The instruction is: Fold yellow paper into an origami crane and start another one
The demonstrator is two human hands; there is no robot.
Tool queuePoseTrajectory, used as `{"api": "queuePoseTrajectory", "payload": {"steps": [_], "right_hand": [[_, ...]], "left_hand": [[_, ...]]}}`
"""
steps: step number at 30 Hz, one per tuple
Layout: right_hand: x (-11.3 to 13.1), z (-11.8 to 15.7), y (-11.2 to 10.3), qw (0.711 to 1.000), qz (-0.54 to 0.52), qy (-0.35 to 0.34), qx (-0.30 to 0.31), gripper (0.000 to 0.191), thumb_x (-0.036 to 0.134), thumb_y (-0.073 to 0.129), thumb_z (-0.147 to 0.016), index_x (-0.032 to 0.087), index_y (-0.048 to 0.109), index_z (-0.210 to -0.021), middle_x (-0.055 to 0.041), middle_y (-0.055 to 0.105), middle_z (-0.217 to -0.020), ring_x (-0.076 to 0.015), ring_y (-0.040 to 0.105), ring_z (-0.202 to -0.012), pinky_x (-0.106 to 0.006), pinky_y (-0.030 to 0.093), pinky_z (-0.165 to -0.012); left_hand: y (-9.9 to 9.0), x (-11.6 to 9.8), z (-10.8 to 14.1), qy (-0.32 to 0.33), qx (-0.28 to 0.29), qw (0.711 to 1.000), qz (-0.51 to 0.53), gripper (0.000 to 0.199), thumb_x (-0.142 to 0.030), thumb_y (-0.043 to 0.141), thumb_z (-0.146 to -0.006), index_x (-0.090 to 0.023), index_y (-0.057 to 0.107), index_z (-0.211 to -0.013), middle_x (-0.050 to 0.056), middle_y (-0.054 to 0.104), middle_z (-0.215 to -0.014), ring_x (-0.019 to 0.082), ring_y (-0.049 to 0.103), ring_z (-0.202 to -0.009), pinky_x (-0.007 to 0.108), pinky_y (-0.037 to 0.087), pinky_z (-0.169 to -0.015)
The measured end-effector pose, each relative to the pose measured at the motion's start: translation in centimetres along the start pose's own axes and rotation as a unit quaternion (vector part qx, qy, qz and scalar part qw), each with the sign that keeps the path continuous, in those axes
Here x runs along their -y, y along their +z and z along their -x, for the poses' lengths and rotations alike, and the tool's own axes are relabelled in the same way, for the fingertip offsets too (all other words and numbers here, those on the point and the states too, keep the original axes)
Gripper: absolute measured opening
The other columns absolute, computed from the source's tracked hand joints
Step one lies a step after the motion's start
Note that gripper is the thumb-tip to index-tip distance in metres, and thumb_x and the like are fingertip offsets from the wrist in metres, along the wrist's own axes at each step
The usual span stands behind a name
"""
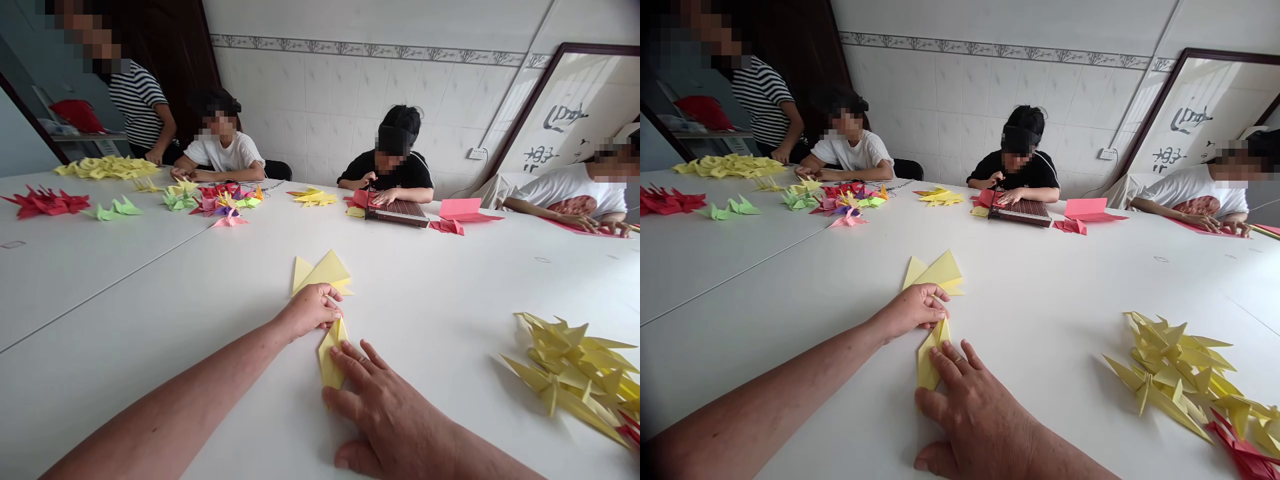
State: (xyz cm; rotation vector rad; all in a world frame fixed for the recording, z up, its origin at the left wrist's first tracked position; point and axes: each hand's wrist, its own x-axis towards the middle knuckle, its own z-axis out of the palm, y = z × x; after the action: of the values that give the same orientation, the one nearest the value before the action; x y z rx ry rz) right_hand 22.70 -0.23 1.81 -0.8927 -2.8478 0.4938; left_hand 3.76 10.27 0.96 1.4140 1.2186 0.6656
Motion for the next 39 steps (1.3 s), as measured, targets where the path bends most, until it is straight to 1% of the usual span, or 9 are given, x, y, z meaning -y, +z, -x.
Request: {"api": "queuePoseTrajectory", "payload": {"steps": [5,12,17,21,22,24,26,28,39], "right_hand": [[-0.1,0.0,0.2,1.0,-0.006,0.0,-0.003,0.049,0.057,0.051,-0.085,0.025,0.052,-0.122,-0.012,0.037,-0.144,-0.0304,0.024,-0.138,-0.051,0.014,-0.113],[-0.2,0.0,0.4,1.0,-0.004,-0.006,-0.012,0.049,0.057,0.051,-0.085,0.024,0.053,-0.121,-0.0129,0.037,-0.144,-0.0295,0.023,-0.138,-0.05,0.015,-0.113],[-0.4,0.1,0.6,1.0,0.001,-0.01,-0.015,0.052,0.058,0.05,-0.086,0.023,0.052,-0.123,-0.0138,0.034,-0.146,-0.0308,0.021,-0.139,-0.05,0.016,-0.113],[-0.3,0.1,0.4,1.0,-0.002,-0.01,-0.017,0.05,0.057,0.049,-0.086,0.022,0.053,-0.122,-0.0132,0.034,-0.146,-0.031,0.023,-0.138,-0.05,0.017,-0.113],[-0.2,0.0,0.3,1.0,-0.003,-0.01,-0.017,0.049,0.057,0.049,-0.086,0.022,0.053,-0.121,-0.0131,0.034,-0.146,-0.0308,0.024,-0.138,-0.049,0.017,-0.113],[-0.1,-0.1,0.0,1.0,-0.007,-0.014,-0.018,0.049,0.055,0.052,-0.085,0.021,0.053,-0.121,-0.0132,0.035,-0.145,-0.03,0.026,-0.137,-0.048,0.019,-0.112],[0.0,-0.2,-0.3,1.0,-0.012,-0.019,-0.018,0.051,0.054,0.055,-0.084,0.022,0.052,-0.123,-0.0126,0.037,-0.143,-0.0284,0.027,-0.135,-0.045,0.02,-0.112],[0.1,-0.3,-0.4,1.0,-0.014,-0.02,-0.014,0.051,0.052,0.055,-0.084,0.022,0.051,-0.125,-0.0116,0.039,-0.142,-0.0272,0.027,-0.135,-0.044,0.02,-0.112],[-0.2,-0.3,-0.2,1.0,-0.004,-0.014,0.003,0.06,0.048,0.059,-0.084,0.025,0.042,-0.137,-0.0104,0.022,-0.154,-0.0273,0.012,-0.142,-0.045,0.016,-0.114]], "left_hand": [[-0.3,-0.1,0.1,0.01,0.004,1.0,-0.019,0.033,-0.023,0.066,-0.068,-0.016,0.056,-0.099,0.002,0.066,-0.076,0.01,0.057,-0.058,0.026,0.049,-0.062],[-0.6,-0.8,0.9,0.033,0.053,0.996,-0.069,0.05,-0.034,0.066,-0.071,-0.018,0.053,-0.116,0.001,0.065,-0.084,0.016,0.062,-0.078,0.029,0.049,-0.072],[0.5,0.1,0.1,0.082,-0.037,0.981,-0.169,0.044,-0.03,0.065,-0.07,-0.021,0.058,-0.112,-0.001,0.065,-0.078,0.018,0.063,-0.073,0.027,0.047,-0.066],[-0.1,0.4,1.4,0.164,-0.11,0.953,-0.228,0.037,-0.036,0.061,-0.078,-0.023,0.061,-0.112,0.005,0.064,-0.111,0.021,0.062,-0.091,0.031,0.049,-0.079],[-0.5,0.5,2.2,0.22,-0.099,0.933,-0.266,0.035,-0.036,0.06,-0.08,-0.023,0.062,-0.113,0.006,0.063,-0.117,0.024,0.057,-0.106,0.034,0.045,-0.091],[-1.3,0.9,4.1,0.318,-0.012,0.886,-0.338,0.041,-0.04,0.061,-0.082,-0.024,0.061,-0.12,0.006,0.059,-0.127,0.027,0.045,-0.124,0.039,0.031,-0.108],[-1.9,1.4,5.9,0.34,0.086,0.849,-0.394,0.058,-0.046,0.06,-0.082,-0.027,0.048,-0.135,0.004,0.05,-0.139,0.029,0.031,-0.135,0.041,0.023,-0.112],[-2.2,1.7,7.1,0.331,0.136,0.835,-0.419,0.072,-0.054,0.057,-0.081,-0.027,0.034,-0.144,0.005,0.044,-0.144,0.032,0.023,-0.139,0.045,0.019,-0.113],[-2.1,2.3,6.5,0.294,0.143,0.825,-0.461,0.076,-0.06,0.047,-0.084,-0.03,0.018,-0.148,0.007,0.033,-0.15,0.034,0.018,-0.141,0.05,0.012,-0.113]]}}
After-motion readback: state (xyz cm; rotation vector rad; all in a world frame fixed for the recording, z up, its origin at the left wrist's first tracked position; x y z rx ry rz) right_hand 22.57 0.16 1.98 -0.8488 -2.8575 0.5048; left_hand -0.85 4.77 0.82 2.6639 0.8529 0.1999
